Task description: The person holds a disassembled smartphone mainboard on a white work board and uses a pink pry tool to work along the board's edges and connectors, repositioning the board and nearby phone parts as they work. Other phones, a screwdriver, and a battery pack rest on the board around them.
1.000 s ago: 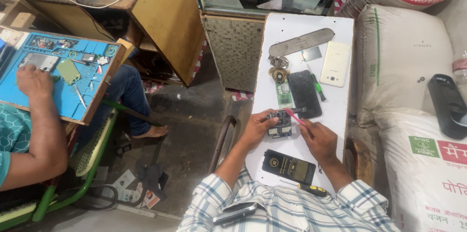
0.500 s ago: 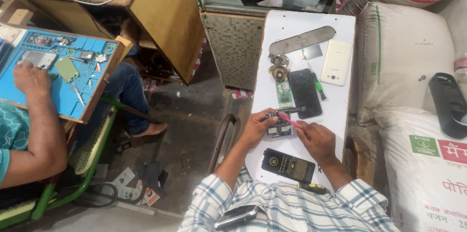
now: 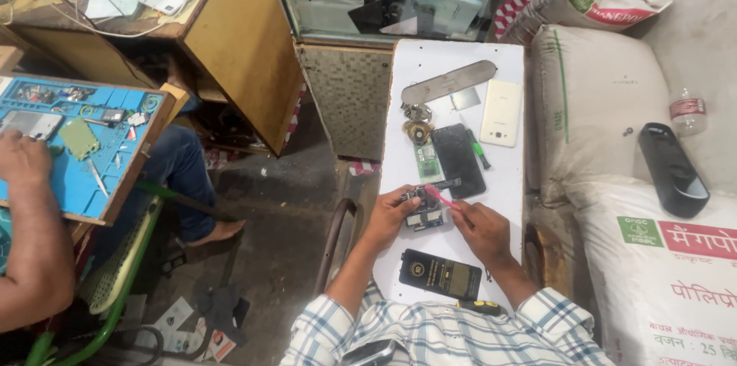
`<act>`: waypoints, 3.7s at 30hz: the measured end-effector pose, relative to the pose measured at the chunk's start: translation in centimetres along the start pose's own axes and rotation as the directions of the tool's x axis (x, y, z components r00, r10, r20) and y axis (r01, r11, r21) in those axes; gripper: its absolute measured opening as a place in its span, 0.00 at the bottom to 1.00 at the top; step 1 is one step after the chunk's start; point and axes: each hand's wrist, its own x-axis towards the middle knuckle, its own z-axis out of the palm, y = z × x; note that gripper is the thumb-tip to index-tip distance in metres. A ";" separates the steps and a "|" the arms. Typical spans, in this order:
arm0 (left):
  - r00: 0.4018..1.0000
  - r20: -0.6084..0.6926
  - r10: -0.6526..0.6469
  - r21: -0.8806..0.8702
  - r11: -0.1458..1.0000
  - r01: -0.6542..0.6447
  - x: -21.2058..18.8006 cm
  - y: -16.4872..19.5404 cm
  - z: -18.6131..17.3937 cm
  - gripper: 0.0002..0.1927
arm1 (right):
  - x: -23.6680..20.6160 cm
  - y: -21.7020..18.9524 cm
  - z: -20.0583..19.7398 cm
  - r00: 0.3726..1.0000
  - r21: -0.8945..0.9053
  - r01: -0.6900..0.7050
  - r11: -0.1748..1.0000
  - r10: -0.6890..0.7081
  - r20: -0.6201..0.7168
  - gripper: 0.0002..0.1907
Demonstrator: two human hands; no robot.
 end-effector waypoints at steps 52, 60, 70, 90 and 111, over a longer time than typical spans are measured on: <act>0.998 -0.053 -0.041 -0.007 0.999 0.040 0.1 -0.1 0.0 0.14 | -0.5 0.6 0.4 0.999 -0.063 0.026 0.998 -0.024 0.025 0.12; 1.000 -0.031 -0.005 -0.004 1.000 0.005 0.3 -0.4 -0.2 0.13 | -0.3 0.5 0.3 0.999 -0.052 0.035 0.998 -0.035 0.016 0.12; 1.000 -0.021 -0.017 -0.035 0.999 0.017 0.2 -0.2 0.0 0.14 | -0.2 0.2 0.2 0.999 -0.055 -0.033 0.998 0.031 -0.033 0.11; 0.999 -0.029 -0.043 -0.041 0.998 0.042 0.3 0.2 0.2 0.14 | -0.1 0.2 0.2 0.996 -0.032 -0.083 0.996 0.082 -0.043 0.11; 1.000 0.020 -0.004 -0.016 1.000 0.005 -0.1 0.3 0.2 0.13 | -0.1 0.1 -0.1 0.986 -0.098 0.167 0.981 -0.167 0.008 0.11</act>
